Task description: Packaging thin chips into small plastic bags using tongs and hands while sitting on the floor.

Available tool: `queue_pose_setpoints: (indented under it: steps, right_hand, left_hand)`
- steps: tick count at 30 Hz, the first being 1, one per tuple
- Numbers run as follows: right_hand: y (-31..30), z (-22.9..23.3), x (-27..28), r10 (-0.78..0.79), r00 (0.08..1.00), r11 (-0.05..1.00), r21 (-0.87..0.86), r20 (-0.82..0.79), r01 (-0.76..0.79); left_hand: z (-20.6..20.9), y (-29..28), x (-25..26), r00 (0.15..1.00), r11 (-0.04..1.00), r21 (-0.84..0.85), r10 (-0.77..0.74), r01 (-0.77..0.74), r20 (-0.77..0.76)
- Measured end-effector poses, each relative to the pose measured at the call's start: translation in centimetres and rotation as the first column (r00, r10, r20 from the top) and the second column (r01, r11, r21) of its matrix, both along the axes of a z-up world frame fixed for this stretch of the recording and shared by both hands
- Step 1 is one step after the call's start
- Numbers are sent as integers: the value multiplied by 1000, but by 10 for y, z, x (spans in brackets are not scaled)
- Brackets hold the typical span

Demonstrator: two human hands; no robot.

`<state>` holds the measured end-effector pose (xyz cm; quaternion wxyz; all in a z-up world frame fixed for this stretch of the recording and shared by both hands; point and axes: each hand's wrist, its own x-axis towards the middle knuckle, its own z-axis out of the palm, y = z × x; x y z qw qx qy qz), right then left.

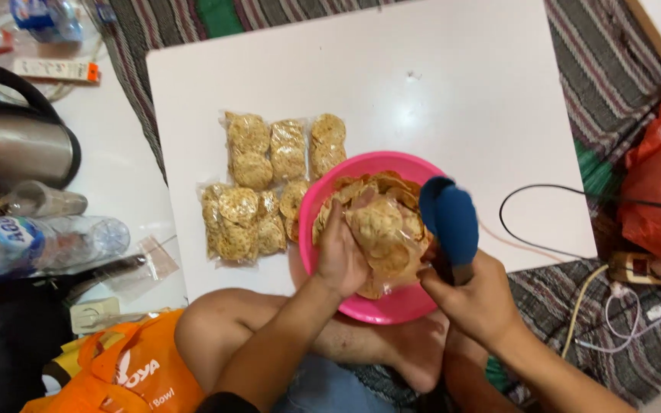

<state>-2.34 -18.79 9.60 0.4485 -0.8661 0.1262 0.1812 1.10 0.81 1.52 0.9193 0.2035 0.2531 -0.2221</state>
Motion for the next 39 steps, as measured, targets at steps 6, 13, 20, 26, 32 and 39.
queue_pose_setpoints:
  steps: [6, 13, 20, 26, 32, 39]
  right_hand:
    - [14, 7, 5, -136, 985, 989, 75, 104, 129]
    - [18, 10, 12, -158, 986, 984, 94, 53, 152]
    - [-1, -5, 10, -137, 989, 988, 75, 58, 133]
    - [-44, 8, -3, 103, 988, 976, 205, -117, -77]
    - [-69, -3, -25, 335, 866, 940, 197, -373, -279]
    - [-49, 6, -21, 270, 873, 961, 60, -405, -269]
  left_hand:
    - [-30, -3, -9, 992, 950, -311, 17, 24, 127]
    - [-146, -11, -31, 991, 982, -183, 69, -48, 111]
    - [-17, 7, -5, 981, 996, -61, 68, -58, 183]
    - [-20, 36, 12, 959, 970, -164, 211, -181, 187]
    - [-17, 54, 15, 910, 948, -218, 290, -231, 298]
    - [-22, 40, 7, 881, 947, -264, 276, -182, 384]
